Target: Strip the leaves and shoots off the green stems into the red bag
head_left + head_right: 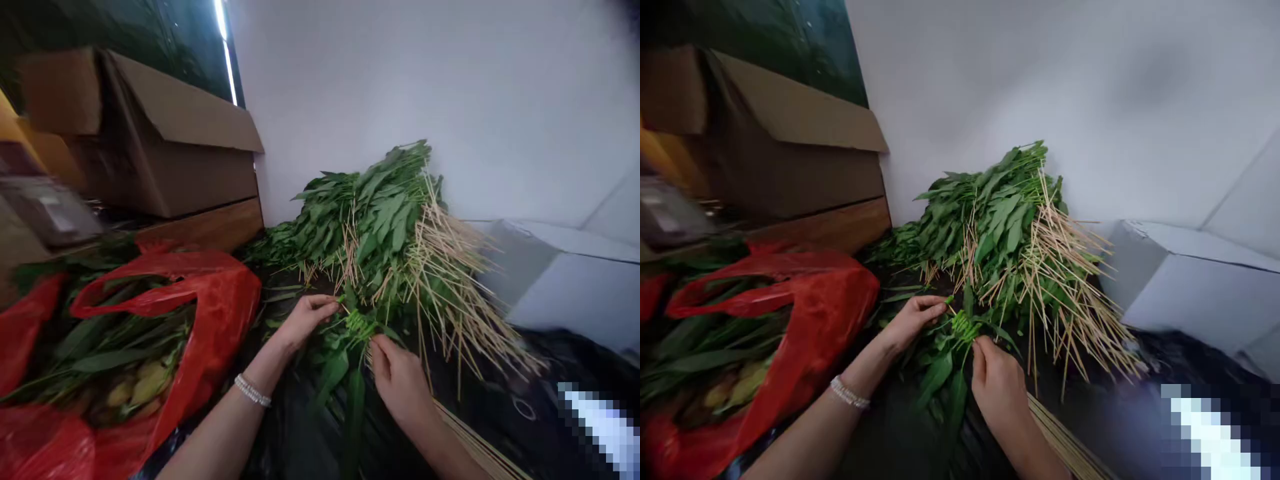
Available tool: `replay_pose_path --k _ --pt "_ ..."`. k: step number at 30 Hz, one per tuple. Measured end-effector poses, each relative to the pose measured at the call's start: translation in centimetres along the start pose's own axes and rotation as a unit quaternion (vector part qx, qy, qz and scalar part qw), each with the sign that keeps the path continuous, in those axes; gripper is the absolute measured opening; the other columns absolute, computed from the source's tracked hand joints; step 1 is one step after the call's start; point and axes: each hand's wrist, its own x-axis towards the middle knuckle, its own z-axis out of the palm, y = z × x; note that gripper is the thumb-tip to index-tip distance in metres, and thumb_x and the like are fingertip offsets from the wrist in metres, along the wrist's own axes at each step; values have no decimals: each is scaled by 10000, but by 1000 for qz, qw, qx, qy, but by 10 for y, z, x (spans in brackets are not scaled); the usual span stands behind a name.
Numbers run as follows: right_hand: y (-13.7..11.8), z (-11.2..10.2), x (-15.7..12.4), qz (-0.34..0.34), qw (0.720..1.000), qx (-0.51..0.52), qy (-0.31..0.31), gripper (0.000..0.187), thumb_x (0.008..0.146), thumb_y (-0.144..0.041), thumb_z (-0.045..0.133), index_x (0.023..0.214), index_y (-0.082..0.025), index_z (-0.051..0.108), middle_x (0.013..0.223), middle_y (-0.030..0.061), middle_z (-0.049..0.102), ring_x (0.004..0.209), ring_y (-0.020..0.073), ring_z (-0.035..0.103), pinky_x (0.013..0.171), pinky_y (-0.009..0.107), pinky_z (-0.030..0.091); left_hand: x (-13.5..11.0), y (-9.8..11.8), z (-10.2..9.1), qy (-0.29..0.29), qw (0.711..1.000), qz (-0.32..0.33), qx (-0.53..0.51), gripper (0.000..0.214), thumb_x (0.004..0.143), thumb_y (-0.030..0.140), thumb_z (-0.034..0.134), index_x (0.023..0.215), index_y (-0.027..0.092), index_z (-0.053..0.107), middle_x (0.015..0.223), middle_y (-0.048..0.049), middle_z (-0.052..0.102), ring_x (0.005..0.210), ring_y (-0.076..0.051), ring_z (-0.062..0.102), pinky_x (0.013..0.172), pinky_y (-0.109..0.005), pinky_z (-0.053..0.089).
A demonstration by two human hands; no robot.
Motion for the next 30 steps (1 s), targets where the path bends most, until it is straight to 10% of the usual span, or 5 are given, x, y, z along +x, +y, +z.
replay_pose_path --k 30 --pt "2 3 -2 13 999 -29 -9 283 949 -274 335 829 -230 587 654 17 659 614 195 663 573 275 349 4 -1 -2 -17 983 106 150 336 683 386 766 906 135 776 823 -69 738 731 -163 618 712 -265 455"
